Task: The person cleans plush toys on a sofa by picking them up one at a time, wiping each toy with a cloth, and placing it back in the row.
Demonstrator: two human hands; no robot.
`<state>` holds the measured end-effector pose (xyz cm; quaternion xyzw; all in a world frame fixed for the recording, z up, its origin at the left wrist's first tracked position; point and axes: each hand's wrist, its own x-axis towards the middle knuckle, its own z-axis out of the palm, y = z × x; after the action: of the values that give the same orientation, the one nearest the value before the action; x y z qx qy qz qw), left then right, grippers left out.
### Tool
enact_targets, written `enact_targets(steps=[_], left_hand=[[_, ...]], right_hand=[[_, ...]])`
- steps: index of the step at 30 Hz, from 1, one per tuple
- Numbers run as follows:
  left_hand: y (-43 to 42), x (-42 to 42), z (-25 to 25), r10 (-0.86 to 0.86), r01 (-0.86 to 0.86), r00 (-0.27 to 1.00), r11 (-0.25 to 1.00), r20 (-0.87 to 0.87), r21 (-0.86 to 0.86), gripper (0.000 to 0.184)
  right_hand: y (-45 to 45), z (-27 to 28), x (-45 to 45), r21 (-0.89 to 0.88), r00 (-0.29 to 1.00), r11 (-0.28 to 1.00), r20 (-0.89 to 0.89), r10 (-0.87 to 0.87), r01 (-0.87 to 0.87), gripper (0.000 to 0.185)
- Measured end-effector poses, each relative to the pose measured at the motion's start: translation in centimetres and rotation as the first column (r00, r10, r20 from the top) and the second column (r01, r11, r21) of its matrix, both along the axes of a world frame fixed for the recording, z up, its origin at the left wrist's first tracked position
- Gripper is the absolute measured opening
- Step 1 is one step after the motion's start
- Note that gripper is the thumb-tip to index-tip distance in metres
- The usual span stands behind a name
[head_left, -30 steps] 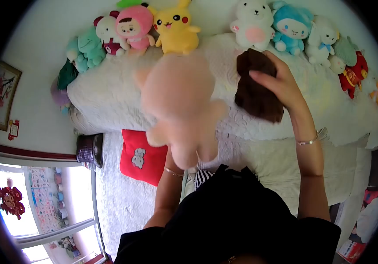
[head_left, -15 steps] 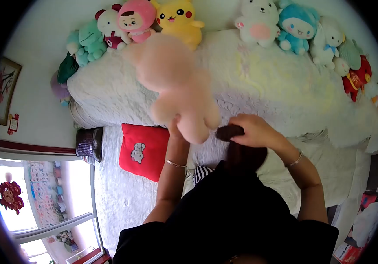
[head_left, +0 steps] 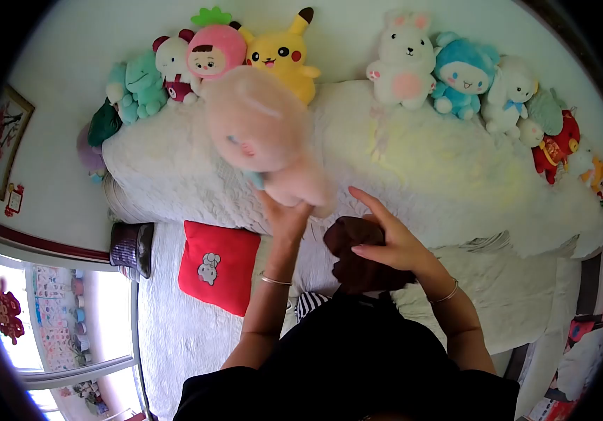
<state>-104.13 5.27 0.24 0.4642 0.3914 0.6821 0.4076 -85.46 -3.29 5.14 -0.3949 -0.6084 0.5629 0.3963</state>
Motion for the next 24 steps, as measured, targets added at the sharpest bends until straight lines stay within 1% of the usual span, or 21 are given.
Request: enact_targets(steps=[1,2,3,5,6,7,8,9,10,12,13,14,15,17,19,23,24], left_hand=[[0.3,0.9,0.2,0.007,-0.006,0.999,1.000,-0.048,0.020,0.101],[0.8,1.8,0.4,0.008,-0.007,0.999,0.999,-0.041,0.033,0.101],[1.7,2.7,0.5,0.024,-0.019,0.995,0.999,-0.102,0.046,0.100],[3.9,4.1,0.7,0.060,-0.045,0.974,0.996,-0.221,0.074,0.099],[5.4,4.8,0.7,0.086,-0.053,0.973,0.987,-0.216,0.154,0.104],[6.9,5.6,1.1,0.090,-0.056,0.974,0.984,-0.206,0.166,0.104],[8.3,6.5,1.6,0.192,-0.128,0.933,0.968,-0.305,0.217,0.107],[9.8,7.3,2.1,0.294,-0.195,0.871,0.942,-0.393,0.274,0.111],[11.2,8.1,2.6,0.302,-0.200,0.874,0.937,-0.380,0.285,0.111],[13.6,9.5,3.4,0.408,-0.252,0.795,0.895,-0.448,0.369,0.115],[14.2,10.1,4.0,0.414,-0.256,0.799,0.891,-0.437,0.376,0.115],[14.7,10.7,4.5,0.339,-0.233,0.831,0.932,-0.442,0.278,0.116],[15.4,11.2,4.9,0.264,-0.203,0.859,0.962,-0.439,0.181,0.117],[17.0,11.9,4.7,0.280,-0.195,0.850,0.954,-0.446,0.227,0.118],[18.1,12.5,4.6,0.307,-0.206,0.808,0.947,-0.503,0.246,0.119],[20.1,13.4,4.6,0.337,-0.237,0.781,0.939,-0.526,0.249,0.118],[20.4,13.5,4.5,0.323,-0.243,0.778,0.946,-0.540,0.216,0.118]], right_hand=[[0.5,-0.3,-0.1,0.009,1.000,1.000,0.006,-0.002,0.002,0.087],[1.2,-0.8,-0.2,0.045,0.995,0.999,0.093,-0.027,0.022,0.087],[2.0,-1.1,-0.2,0.086,0.983,0.996,0.178,-0.054,0.039,0.088],[4.4,-2.4,0.1,0.104,0.983,0.993,0.168,-0.079,0.062,0.087],[6.3,-4.1,0.7,0.229,0.967,0.964,0.182,-0.176,0.132,0.086],[7.8,-3.4,0.8,0.351,0.945,0.916,0.183,-0.271,0.195,0.085],[9.0,-2.3,1.4,0.255,0.956,0.945,0.151,-0.250,0.207,0.082],[10.8,-2.7,1.9,0.329,0.949,0.916,0.132,-0.286,0.230,0.083],[12.3,-2.3,2.2,0.325,0.947,0.913,0.120,-0.298,0.246,0.083],[14.9,-1.6,2.9,0.332,0.944,0.907,0.112,-0.312,0.260,0.083],[16.2,-1.5,3.4,0.229,0.947,0.930,0.083,-0.312,0.286,0.083],[17.2,-1.5,3.9,0.122,0.948,0.944,0.053,-0.314,0.306,0.084],[18.2,-1.6,4.3,0.137,0.948,0.943,0.056,-0.314,0.304,0.084],[19.9,-2.1,4.9,0.184,0.940,0.924,0.002,-0.341,0.335,0.084],[21.8,-2.9,5.5,0.210,0.927,0.907,0.013,-0.375,0.364,0.084],[23.4,-2.8,5.7,0.241,0.895,0.873,0.040,-0.444,0.423,0.084],[23.7,-2.8,5.5,0.250,0.894,0.870,0.039,-0.446,0.424,0.084]])
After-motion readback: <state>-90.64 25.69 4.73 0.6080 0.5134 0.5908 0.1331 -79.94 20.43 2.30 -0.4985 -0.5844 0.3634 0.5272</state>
